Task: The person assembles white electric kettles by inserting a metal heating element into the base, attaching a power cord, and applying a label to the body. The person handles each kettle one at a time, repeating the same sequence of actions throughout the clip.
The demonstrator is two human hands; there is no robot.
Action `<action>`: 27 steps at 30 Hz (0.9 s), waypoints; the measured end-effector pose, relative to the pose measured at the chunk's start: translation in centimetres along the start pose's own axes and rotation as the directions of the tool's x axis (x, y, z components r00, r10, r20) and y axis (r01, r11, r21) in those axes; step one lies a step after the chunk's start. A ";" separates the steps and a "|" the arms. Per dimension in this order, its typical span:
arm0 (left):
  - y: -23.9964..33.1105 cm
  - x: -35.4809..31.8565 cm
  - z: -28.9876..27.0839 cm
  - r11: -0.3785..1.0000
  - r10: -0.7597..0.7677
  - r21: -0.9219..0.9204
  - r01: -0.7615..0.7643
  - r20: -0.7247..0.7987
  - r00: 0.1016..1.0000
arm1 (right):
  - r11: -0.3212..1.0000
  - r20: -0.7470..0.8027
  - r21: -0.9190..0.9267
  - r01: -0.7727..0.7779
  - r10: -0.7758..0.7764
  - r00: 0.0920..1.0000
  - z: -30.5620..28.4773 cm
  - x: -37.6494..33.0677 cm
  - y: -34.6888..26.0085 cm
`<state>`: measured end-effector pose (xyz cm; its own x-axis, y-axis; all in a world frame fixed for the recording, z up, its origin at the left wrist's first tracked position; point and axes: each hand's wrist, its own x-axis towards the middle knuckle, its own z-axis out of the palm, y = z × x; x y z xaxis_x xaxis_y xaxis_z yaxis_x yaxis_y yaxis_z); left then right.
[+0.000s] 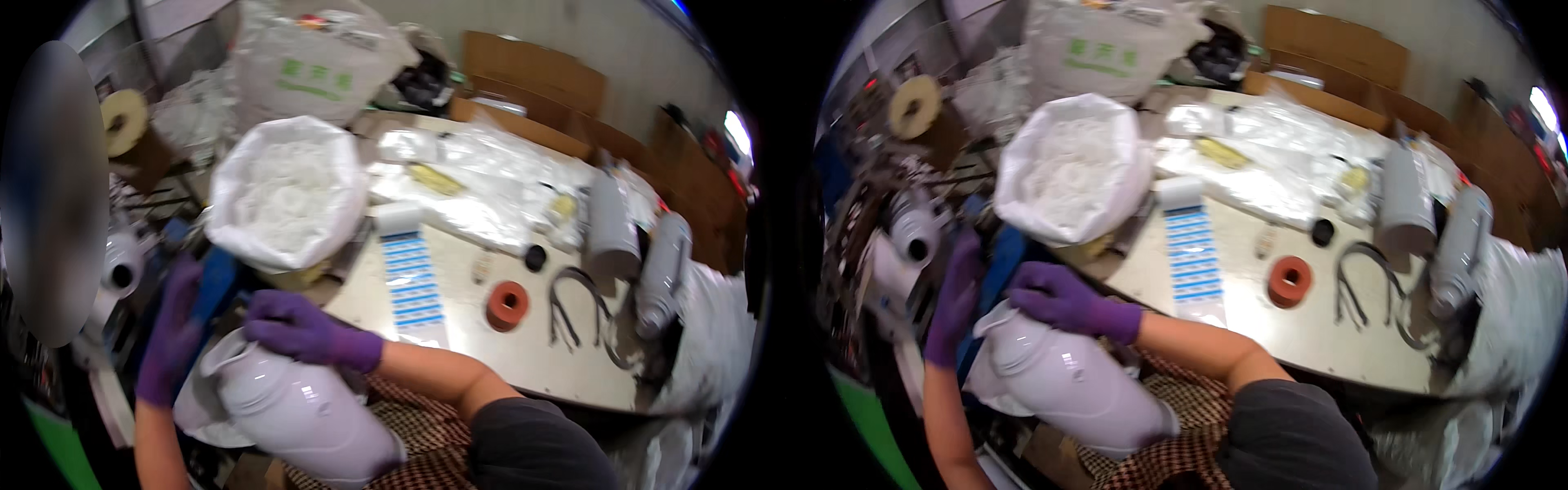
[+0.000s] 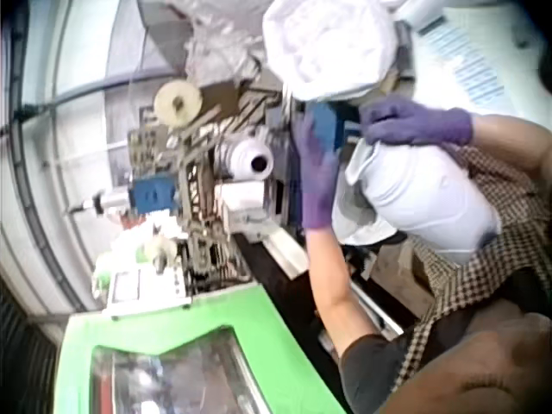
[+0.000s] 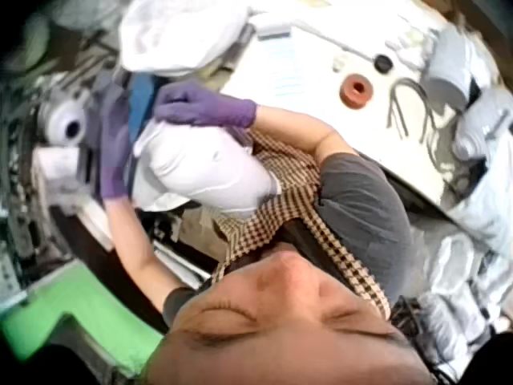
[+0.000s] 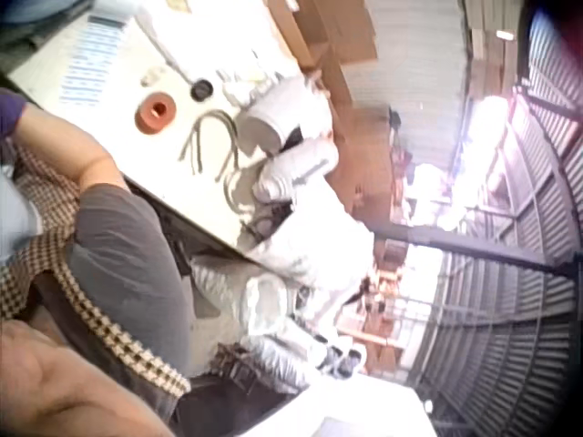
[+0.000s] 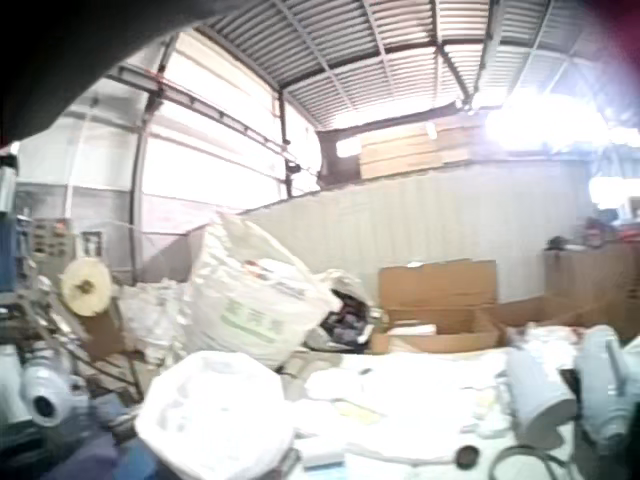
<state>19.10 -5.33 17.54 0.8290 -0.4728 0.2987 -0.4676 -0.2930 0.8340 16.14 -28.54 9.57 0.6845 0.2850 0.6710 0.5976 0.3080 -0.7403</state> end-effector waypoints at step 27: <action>-7.9 -6.7 8.1 0.767 -0.411 -0.537 0.352 0.011 0.912 | 0.608 -0.575 -0.752 -0.256 -0.415 0.705 -22.0 -25.2 -11.1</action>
<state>14.73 -6.56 5.24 0.9445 -0.3198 -0.0755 0.0982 0.0554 0.9936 1.42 -59.08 0.03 0.4752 -0.4485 0.7570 0.5020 -0.5684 -0.6519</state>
